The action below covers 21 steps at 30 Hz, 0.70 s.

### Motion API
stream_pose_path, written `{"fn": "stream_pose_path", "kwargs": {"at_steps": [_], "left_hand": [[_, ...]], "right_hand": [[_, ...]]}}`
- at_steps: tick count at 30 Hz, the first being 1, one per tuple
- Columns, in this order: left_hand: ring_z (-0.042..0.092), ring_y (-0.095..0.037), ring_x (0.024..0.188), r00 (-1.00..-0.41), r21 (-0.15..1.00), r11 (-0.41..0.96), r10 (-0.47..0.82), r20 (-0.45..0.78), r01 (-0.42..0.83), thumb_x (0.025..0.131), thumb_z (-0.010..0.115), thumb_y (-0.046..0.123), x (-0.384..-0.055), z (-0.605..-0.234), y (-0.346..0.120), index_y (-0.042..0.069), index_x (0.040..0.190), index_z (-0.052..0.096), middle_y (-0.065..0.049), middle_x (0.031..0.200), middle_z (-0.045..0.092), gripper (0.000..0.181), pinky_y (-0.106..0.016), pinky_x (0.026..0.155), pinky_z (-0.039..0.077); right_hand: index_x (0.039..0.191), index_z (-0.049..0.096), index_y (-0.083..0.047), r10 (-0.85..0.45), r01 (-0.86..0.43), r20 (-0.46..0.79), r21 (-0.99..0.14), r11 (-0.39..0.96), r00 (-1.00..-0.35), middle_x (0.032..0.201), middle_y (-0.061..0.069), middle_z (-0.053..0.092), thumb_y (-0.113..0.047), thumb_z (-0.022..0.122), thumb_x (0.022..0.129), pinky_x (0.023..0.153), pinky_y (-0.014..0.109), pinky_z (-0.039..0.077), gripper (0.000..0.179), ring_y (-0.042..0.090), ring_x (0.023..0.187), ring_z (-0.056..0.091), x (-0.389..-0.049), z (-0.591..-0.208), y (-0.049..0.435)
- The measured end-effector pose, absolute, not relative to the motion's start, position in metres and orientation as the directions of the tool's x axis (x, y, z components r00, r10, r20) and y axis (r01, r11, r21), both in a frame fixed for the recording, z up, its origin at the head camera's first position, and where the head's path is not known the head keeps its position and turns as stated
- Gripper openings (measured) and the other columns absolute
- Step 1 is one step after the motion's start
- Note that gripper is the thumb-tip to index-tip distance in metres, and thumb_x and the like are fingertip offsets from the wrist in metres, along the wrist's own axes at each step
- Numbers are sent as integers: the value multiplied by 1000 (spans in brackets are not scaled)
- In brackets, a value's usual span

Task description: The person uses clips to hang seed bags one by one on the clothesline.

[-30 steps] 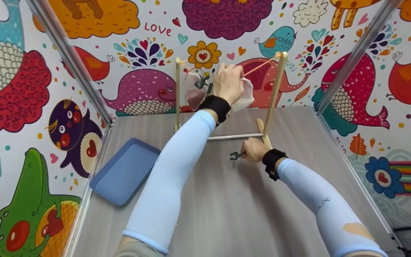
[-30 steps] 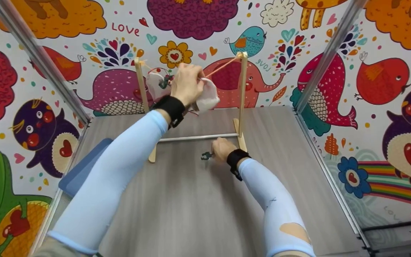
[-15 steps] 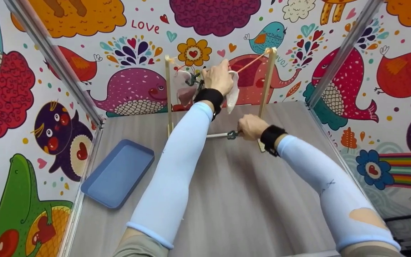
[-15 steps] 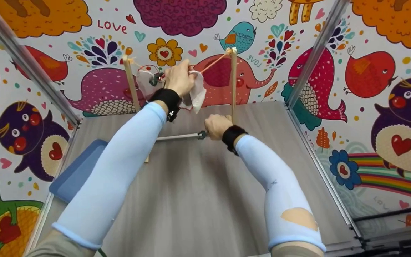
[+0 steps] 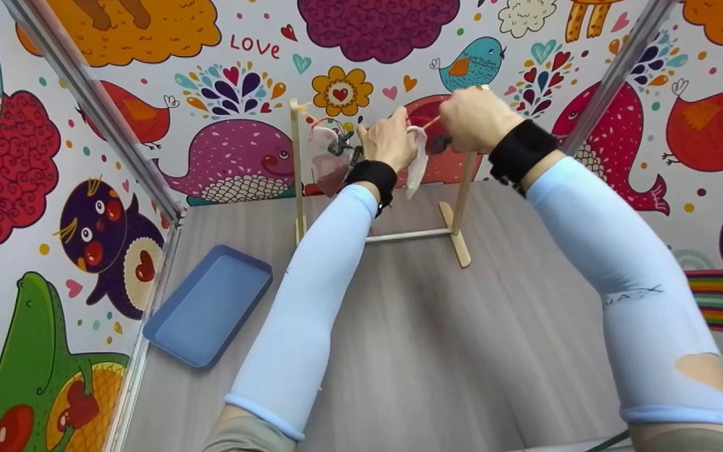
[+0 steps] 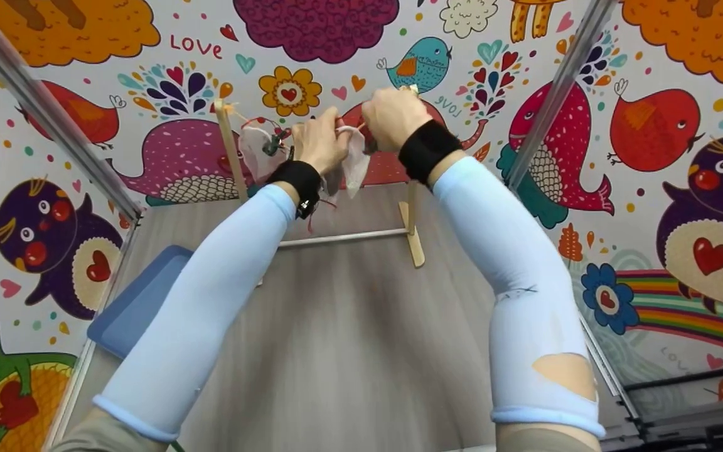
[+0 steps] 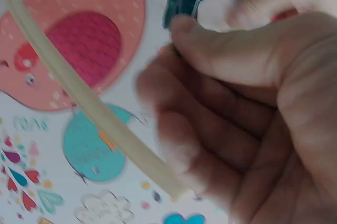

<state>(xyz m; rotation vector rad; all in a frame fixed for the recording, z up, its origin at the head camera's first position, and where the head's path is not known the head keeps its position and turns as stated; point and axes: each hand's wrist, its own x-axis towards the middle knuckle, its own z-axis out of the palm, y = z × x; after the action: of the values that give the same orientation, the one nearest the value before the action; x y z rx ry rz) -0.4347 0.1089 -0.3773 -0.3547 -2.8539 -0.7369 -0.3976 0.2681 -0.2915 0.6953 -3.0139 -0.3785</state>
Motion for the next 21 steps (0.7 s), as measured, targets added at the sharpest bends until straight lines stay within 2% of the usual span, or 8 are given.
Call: {"fn": "stream_pose_path", "kwargs": {"at_steps": [3,6,10,13,21], "left_hand": [[77,-27,120,-952,459,840,200,232,288,116,61,39,-432,-375,108,18,124,63,-2,114,82,23,-57,125,37],[78,-28,120,-934,447,829,231,273,335,116,62,36,-431,-374,109,17,124,64,-2,114,83,21,-52,118,43],[79,-31,119,-907,422,812,292,304,403,116,62,33,-432,-371,114,15,128,63,-5,121,84,21,-47,107,56],[80,-32,120,-911,446,799,301,283,403,115,63,28,-434,-370,116,16,132,63,-6,129,84,21,-45,103,62],[78,-30,127,-920,494,781,273,281,382,112,69,21,-435,-374,115,20,137,69,-5,138,82,26,-44,109,63]], "right_hand": [[94,77,6,-454,-427,58,256,867,-889,86,25,75,1,69,95,78,58,69,9,40,74,69,-397,-282,266],[93,75,7,-475,-425,99,317,848,-874,87,28,75,4,61,99,77,60,69,16,43,74,71,-400,-283,262],[91,74,7,-449,-379,106,391,839,-887,88,27,75,5,59,104,76,58,69,20,41,71,70,-402,-286,256],[91,73,5,-423,-346,104,421,838,-900,89,26,75,5,58,107,77,59,70,22,39,72,69,-405,-287,248],[92,70,6,-428,-384,34,379,842,-903,93,26,71,3,56,106,80,60,70,20,35,75,60,-414,-286,235]]}}
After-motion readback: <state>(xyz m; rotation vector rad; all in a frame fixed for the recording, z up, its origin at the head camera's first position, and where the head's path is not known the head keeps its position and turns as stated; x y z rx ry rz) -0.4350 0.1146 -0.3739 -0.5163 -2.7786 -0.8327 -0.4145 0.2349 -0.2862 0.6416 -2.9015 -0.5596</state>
